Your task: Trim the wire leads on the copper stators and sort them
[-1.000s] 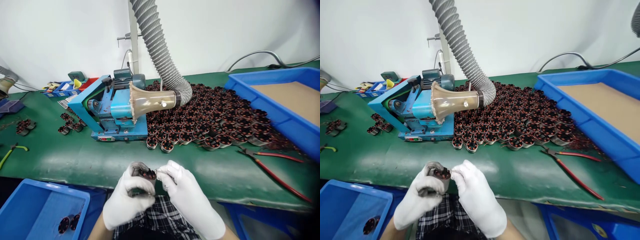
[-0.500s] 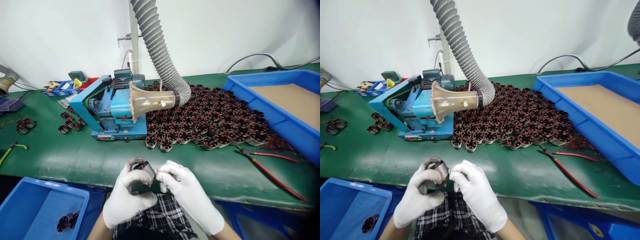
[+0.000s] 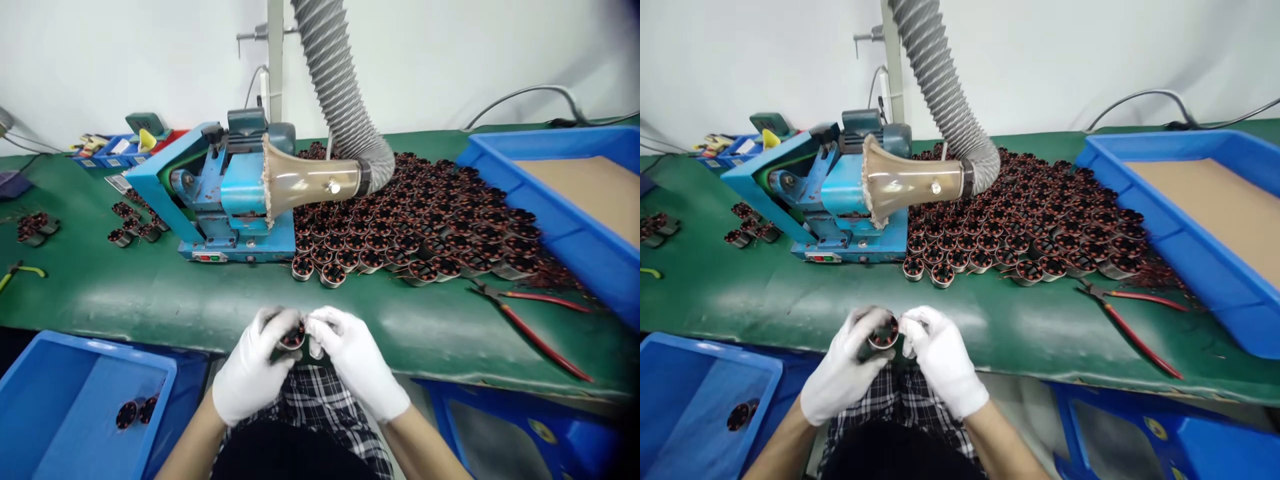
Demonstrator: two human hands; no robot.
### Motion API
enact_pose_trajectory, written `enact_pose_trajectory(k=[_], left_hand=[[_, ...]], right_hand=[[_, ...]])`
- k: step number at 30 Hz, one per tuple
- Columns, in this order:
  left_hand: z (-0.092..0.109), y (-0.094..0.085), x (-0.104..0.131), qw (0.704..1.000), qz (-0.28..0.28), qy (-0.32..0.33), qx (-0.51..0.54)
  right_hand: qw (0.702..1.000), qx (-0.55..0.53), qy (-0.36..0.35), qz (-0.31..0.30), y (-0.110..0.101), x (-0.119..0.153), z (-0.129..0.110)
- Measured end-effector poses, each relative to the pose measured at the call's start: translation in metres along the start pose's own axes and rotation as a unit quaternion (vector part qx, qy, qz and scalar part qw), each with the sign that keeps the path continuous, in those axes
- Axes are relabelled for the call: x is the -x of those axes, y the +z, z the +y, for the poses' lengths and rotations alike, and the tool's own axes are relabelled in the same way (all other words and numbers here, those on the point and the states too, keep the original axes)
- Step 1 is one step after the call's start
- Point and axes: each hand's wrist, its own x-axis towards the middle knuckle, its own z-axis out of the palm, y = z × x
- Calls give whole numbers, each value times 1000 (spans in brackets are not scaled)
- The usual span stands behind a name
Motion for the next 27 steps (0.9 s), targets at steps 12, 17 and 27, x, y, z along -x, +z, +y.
enact_pose_trajectory(k=[12,17,27], left_hand=[[-49,4,2,986,-67,-118,-100],[-51,-5,3,985,-75,-127,-95],[-49,14,14,966,23,-213,-145]], right_hand=[[978,127,-45,-160,8,-42,29],[757,572,-222,-227,-33,-46,14],[955,277,-43,-95,-16,-28,17]])
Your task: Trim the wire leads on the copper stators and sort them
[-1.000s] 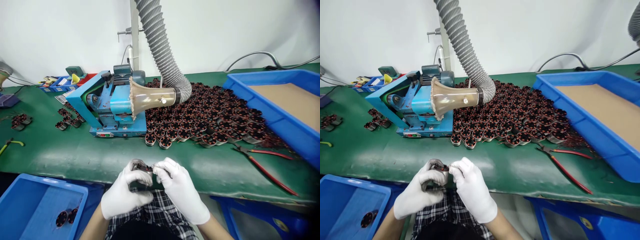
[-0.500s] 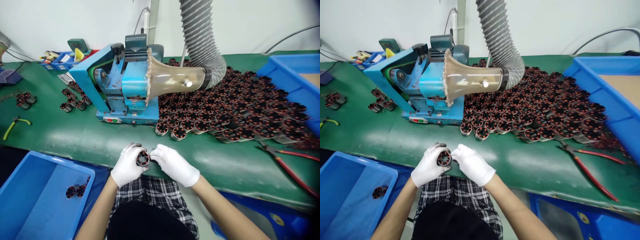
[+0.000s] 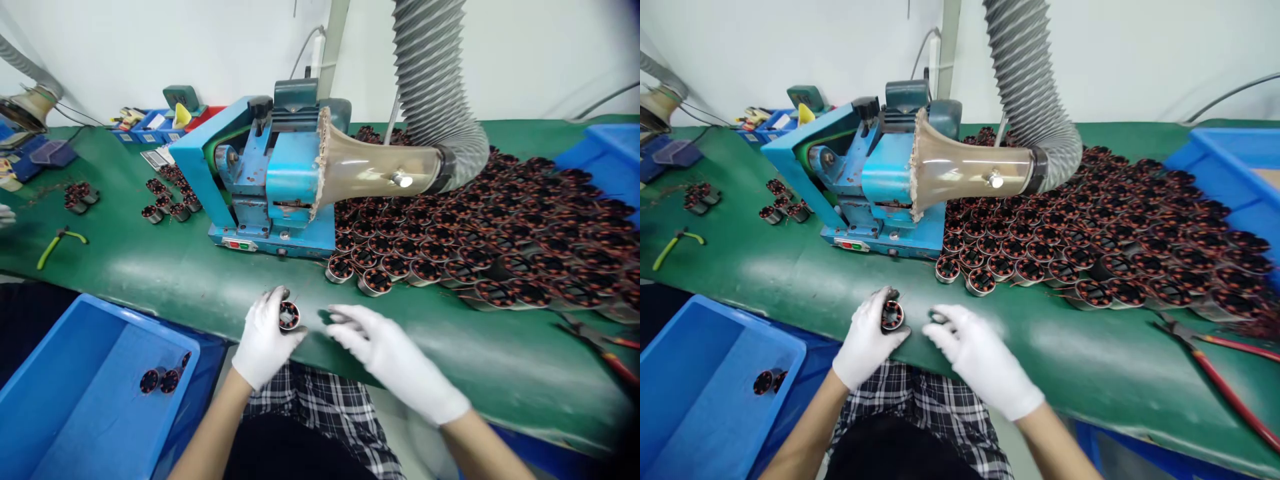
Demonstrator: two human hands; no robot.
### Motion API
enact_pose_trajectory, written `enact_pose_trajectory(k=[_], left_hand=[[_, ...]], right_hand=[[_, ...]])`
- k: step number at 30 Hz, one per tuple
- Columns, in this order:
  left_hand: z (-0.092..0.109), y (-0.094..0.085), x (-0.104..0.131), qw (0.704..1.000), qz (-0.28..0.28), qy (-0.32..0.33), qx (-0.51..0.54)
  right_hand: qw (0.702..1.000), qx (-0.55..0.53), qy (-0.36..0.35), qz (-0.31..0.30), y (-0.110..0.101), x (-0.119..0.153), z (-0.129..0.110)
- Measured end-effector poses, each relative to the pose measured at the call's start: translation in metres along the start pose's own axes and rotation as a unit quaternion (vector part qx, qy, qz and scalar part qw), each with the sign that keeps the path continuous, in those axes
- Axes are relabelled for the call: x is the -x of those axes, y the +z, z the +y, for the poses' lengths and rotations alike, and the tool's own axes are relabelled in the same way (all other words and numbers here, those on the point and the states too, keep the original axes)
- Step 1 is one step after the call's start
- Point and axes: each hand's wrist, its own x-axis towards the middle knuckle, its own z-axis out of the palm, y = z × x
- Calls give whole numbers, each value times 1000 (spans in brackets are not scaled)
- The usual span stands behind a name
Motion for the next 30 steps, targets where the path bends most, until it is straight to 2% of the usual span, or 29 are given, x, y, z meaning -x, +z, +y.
enact_pose_trajectory(k=[1,3,6,9,11,14,16,18,19,21,23,24,25,26,28,29,30], left_hand=[[4,4,8,1000,-2,-2,-10],[9,8,22,999,-34,4,-27],[6,2,28,995,-69,17,-73],[-3,-10,11,989,-81,40,-114],[-6,-14,-4,987,-108,76,-91],[-5,-11,-17,983,-145,111,-20],[-4,-6,-17,985,-139,100,14],[-3,-1,-15,990,-111,79,31],[-2,1,-13,992,-97,71,36],[-2,3,-11,994,-78,65,40],[-2,4,-11,994,-68,68,44],[-2,5,-11,995,-64,67,48],[-2,5,-11,995,-59,65,50],[-1,6,-11,995,-55,59,50],[-1,5,-10,997,-50,46,48],[-1,4,-10,997,-49,40,48],[-1,3,-9,997,-52,37,53]], right_hand=[[999,-30,10,-13,13,-2,-8],[999,-32,28,5,34,-8,-21],[998,-6,50,38,46,-14,-26],[997,-40,63,26,43,-16,-24],[994,-75,73,15,40,-16,-23],[987,-135,90,0,41,-16,-22],[978,-179,111,-5,43,-15,-20],[957,-245,151,-42,42,-16,-16],[937,-297,168,-73,38,-15,-14],[879,-431,176,-107,25,-14,-10],[826,-535,150,-91,8,-10,-4],[818,-553,140,-67,-1,-8,-2],[827,-544,140,-32,-8,-5,1],[848,-510,145,13,-14,-2,3],[902,-394,142,107,-20,4,7],[930,-321,118,132,-20,6,7],[958,-243,77,130,-18,8,6]])
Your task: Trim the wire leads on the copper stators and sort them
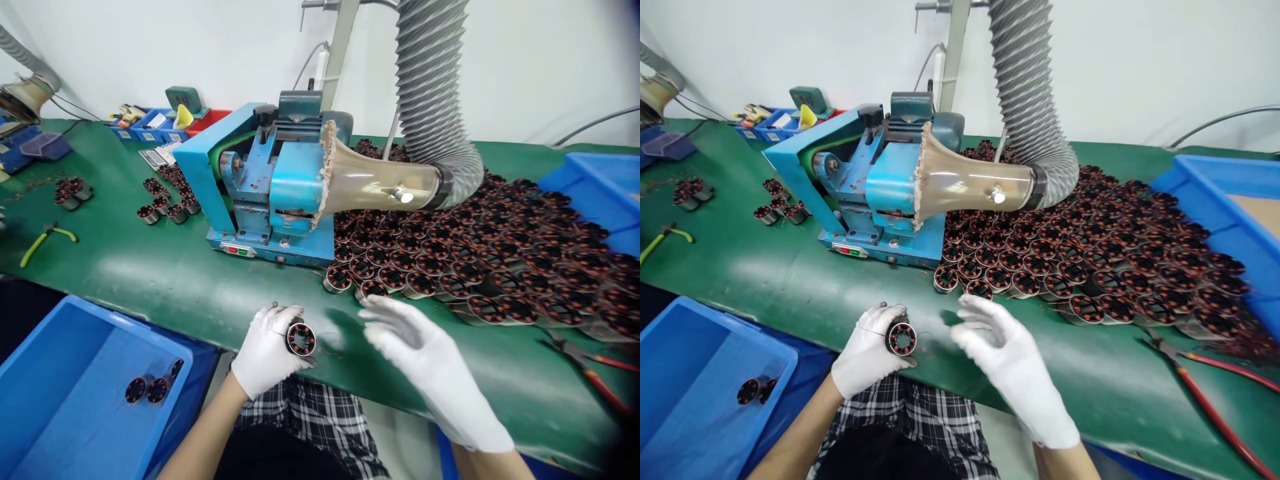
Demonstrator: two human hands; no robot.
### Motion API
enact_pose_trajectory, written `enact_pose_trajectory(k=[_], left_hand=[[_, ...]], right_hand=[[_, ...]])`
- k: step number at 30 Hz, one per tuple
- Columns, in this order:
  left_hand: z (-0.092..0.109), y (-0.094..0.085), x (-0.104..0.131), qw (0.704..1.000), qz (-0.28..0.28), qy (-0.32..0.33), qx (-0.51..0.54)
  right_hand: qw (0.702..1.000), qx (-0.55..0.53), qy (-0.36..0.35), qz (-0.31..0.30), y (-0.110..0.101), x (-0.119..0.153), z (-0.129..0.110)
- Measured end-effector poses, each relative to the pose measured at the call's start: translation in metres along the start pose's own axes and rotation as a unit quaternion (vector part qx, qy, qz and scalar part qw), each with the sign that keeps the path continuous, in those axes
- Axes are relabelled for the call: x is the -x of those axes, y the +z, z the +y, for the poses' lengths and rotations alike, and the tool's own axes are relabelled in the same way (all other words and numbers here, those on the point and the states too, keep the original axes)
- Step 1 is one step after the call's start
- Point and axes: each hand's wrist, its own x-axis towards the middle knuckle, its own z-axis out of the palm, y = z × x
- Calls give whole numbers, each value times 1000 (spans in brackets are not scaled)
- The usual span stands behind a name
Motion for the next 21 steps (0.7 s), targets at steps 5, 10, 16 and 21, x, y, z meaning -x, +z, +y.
enact_pose_trajectory(k=[5,10,16,21], left_hand=[[-2,-12,-3,995,-59,13,81],[-5,-12,-8,992,-57,1,110],[-3,-8,-7,995,-25,14,92],[-1,-11,-9,996,-41,20,73]], right_hand=[[918,293,-207,-169,33,-2,-2],[995,20,-23,-97,68,-25,0],[979,-178,93,-20,67,-32,10],[934,-335,115,-43,49,-17,7]])
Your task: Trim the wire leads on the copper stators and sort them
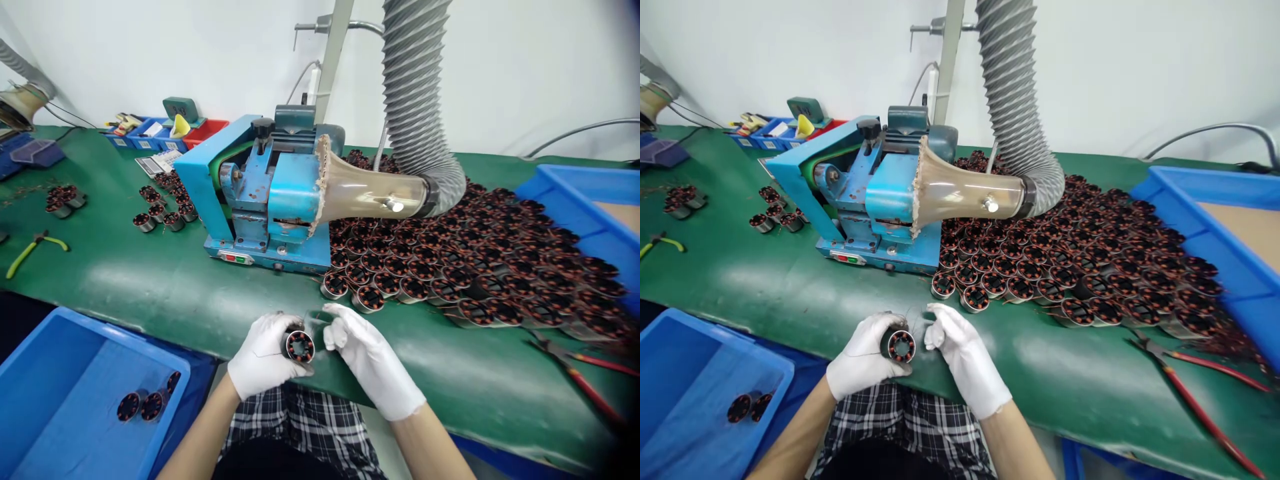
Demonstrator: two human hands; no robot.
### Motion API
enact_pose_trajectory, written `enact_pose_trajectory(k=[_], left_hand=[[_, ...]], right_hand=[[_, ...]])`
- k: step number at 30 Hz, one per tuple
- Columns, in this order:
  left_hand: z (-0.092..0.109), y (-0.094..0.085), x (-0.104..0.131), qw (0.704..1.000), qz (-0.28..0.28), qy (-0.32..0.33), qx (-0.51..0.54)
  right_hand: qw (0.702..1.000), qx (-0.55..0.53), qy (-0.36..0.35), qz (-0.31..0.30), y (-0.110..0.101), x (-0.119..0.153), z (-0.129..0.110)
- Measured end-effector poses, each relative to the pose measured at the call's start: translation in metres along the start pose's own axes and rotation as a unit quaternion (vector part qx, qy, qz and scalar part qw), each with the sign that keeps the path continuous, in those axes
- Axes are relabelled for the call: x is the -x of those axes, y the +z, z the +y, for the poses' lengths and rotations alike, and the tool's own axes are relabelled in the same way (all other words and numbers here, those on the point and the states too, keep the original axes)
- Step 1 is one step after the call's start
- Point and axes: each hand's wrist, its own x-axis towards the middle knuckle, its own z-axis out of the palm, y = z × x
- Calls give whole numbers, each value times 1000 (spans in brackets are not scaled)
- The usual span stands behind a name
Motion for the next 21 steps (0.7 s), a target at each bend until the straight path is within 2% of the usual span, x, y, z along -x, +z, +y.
enact_pose_trajectory(k=[1,3,5,7,9,12,17,19,21], left_hand=[[0,-1,-1,1000,-7,-2,-5],[1,-2,-2,1000,-16,-6,-14],[2,-2,-2,999,-24,-8,-26],[3,-3,-1,999,-27,-7,-38],[3,-3,0,999,-23,-9,-38],[5,-4,1,999,-19,-17,-23],[4,-5,2,999,-28,-39,-14],[1,-4,4,999,-23,-41,-19],[-4,-3,6,999,-18,-16,-37]], right_hand=[[1000,16,12,-6,-1,4,-1],[991,123,49,-10,-4,11,1],[967,237,86,-29,-7,16,7],[947,304,90,-49,-10,18,15],[937,341,67,-44,-11,16,20],[929,367,54,0,-13,3,22],[926,372,28,54,-25,-19,5],[918,388,-20,82,-30,-14,-4],[891,442,-94,51,-32,0,-8]])
